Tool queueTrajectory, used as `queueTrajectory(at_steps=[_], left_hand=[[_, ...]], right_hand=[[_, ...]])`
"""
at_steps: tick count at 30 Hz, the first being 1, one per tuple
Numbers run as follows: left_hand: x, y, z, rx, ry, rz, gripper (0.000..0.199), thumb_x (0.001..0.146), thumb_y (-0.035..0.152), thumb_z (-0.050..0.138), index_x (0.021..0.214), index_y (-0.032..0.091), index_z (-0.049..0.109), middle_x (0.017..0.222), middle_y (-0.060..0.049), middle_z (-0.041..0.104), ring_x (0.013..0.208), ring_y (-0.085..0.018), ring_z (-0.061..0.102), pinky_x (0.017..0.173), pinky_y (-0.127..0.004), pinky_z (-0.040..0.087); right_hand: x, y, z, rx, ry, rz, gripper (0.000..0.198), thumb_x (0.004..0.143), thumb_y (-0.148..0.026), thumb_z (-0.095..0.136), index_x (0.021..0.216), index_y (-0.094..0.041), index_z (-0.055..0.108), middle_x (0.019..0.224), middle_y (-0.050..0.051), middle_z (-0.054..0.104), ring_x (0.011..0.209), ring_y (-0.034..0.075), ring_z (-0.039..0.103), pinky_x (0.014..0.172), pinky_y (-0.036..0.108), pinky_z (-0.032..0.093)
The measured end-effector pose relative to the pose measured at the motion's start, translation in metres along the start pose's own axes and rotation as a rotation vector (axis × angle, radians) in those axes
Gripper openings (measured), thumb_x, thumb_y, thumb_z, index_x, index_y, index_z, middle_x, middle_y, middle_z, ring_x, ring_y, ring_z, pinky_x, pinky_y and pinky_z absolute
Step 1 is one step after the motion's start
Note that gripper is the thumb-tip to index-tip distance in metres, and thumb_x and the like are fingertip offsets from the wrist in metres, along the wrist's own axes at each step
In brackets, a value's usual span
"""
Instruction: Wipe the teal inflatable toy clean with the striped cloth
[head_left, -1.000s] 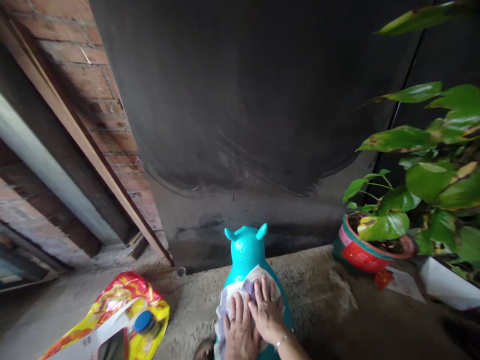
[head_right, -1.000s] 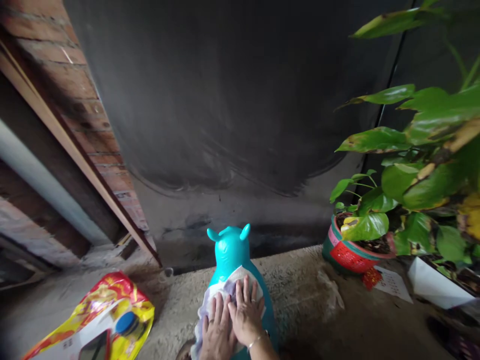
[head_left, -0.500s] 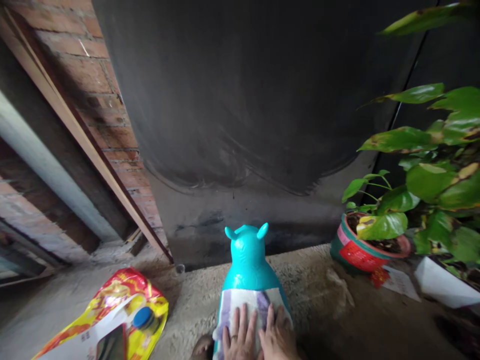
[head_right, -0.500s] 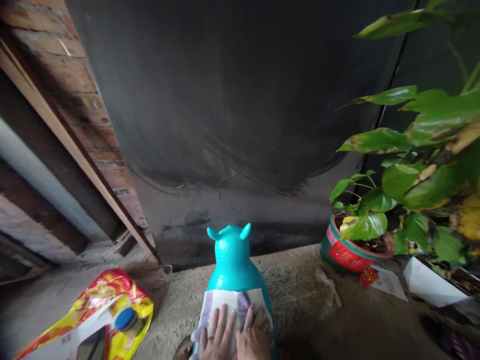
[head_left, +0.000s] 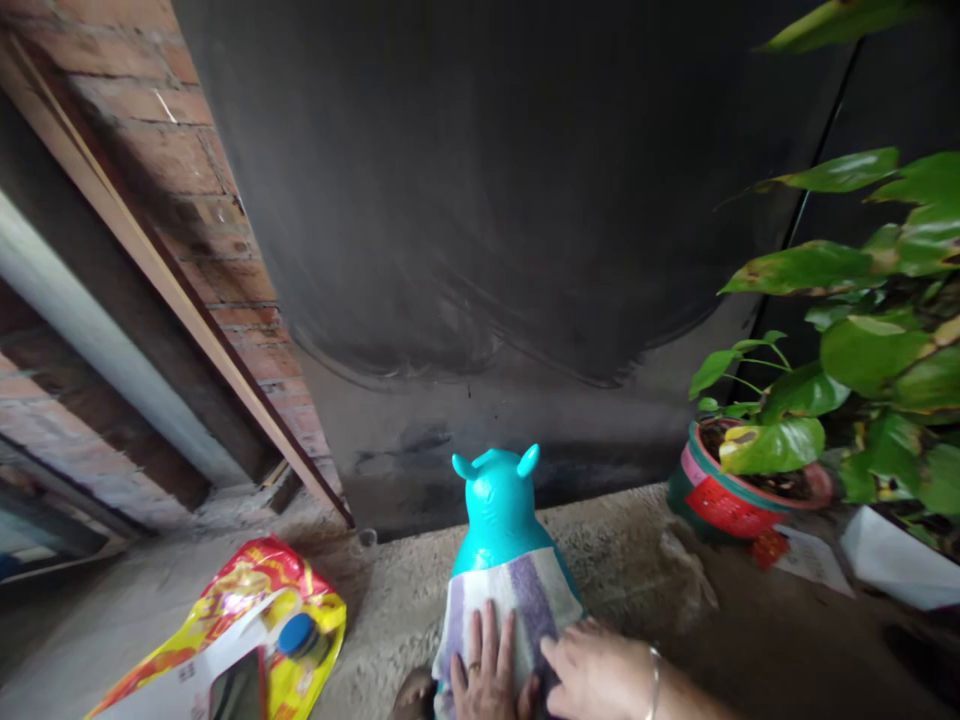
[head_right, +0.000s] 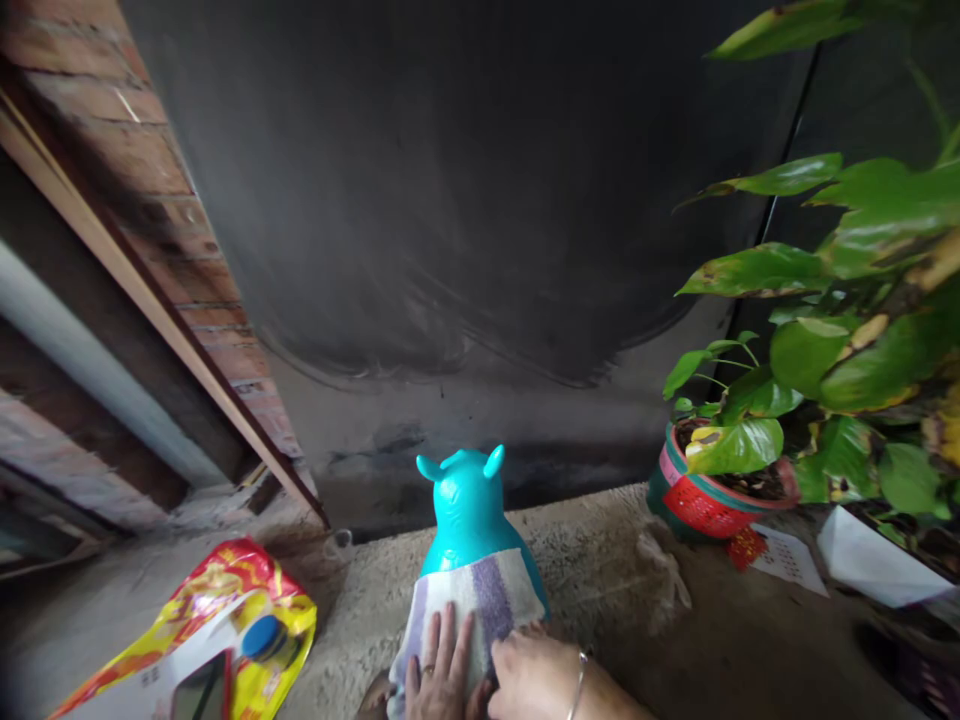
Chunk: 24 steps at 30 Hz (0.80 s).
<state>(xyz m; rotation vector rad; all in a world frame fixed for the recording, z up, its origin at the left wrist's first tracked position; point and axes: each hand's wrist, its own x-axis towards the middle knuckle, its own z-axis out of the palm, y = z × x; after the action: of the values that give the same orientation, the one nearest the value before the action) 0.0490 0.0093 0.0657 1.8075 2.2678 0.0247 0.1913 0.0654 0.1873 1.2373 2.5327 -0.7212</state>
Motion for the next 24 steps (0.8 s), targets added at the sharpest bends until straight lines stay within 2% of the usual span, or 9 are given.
queueTrajectory(at_steps=[2,5,8,11,14,18,20,24], left_hand=[[0.008,0.001,-0.007,0.023,-0.007,0.006,0.064,0.083,0.039,0.046,0.144,0.03,0.026,0.157,-0.005,0.017,0.147,-0.03,0.018,0.114,-0.059,0.028],[0.027,0.003,-0.021,0.046,-0.024,0.025,0.066,0.087,0.041,0.041,0.146,0.027,0.016,0.159,-0.007,0.009,0.148,-0.031,0.009,0.114,-0.058,0.027],[0.041,0.007,-0.03,0.095,-0.02,0.024,0.064,0.091,0.038,0.036,0.147,0.025,0.009,0.16,-0.008,0.005,0.148,-0.031,0.006,0.114,-0.058,0.028],[0.038,0.008,-0.026,0.148,-0.002,-0.013,0.062,0.092,0.034,0.037,0.148,0.023,0.011,0.161,-0.009,0.008,0.148,-0.031,0.008,0.113,-0.054,0.031],[0.02,0.005,-0.01,0.186,0.043,-0.041,0.059,0.091,0.037,0.04,0.146,0.024,0.022,0.159,-0.009,0.018,0.147,-0.029,0.018,0.11,-0.05,0.036],[0.003,0.002,0.004,0.225,0.075,-0.049,0.058,0.088,0.039,0.045,0.143,0.027,0.032,0.156,-0.009,0.027,0.144,-0.028,0.028,0.105,-0.048,0.041],[0.008,0.006,0.0,0.247,0.072,-0.062,0.06,0.088,0.041,0.046,0.144,0.024,0.031,0.157,-0.011,0.027,0.145,-0.03,0.026,0.106,-0.049,0.04],[0.038,0.021,-0.019,0.249,0.117,-0.064,0.067,0.091,0.046,0.044,0.147,0.014,0.023,0.157,-0.02,0.025,0.145,-0.038,0.023,0.107,-0.051,0.038]], right_hand=[[-0.007,-0.01,-0.013,0.036,-0.057,0.033,0.038,0.077,-0.026,0.049,0.107,-0.014,0.069,0.101,0.018,0.072,0.098,0.034,0.068,0.085,0.045,0.054],[-0.003,-0.021,-0.028,-0.005,-0.082,0.131,0.041,0.08,-0.022,0.048,0.115,-0.009,0.065,0.118,0.023,0.065,0.112,0.037,0.061,0.097,0.051,0.047],[0.005,-0.021,-0.042,0.012,0.008,0.069,0.046,0.084,-0.025,0.047,0.127,-0.011,0.056,0.132,0.023,0.056,0.122,0.039,0.053,0.104,0.057,0.039],[0.006,-0.015,-0.055,0.042,0.055,0.026,0.049,0.087,-0.028,0.046,0.133,-0.012,0.05,0.138,0.022,0.052,0.123,0.037,0.053,0.104,0.055,0.041],[-0.001,-0.006,-0.063,0.023,0.032,0.087,0.047,0.085,-0.023,0.048,0.129,-0.006,0.053,0.135,0.027,0.053,0.122,0.037,0.054,0.104,0.051,0.041],[-0.014,0.008,-0.066,0.088,0.005,0.086,0.044,0.084,-0.024,0.049,0.125,-0.01,0.056,0.128,0.023,0.059,0.12,0.034,0.056,0.101,0.046,0.044],[-0.019,0.014,-0.066,0.082,0.018,0.087,0.045,0.084,-0.025,0.047,0.126,-0.009,0.055,0.128,0.024,0.059,0.123,0.033,0.054,0.102,0.045,0.044],[-0.023,0.024,-0.068,0.073,0.029,0.124,0.045,0.085,-0.028,0.047,0.124,-0.009,0.057,0.126,0.023,0.061,0.118,0.032,0.058,0.099,0.042,0.045]])
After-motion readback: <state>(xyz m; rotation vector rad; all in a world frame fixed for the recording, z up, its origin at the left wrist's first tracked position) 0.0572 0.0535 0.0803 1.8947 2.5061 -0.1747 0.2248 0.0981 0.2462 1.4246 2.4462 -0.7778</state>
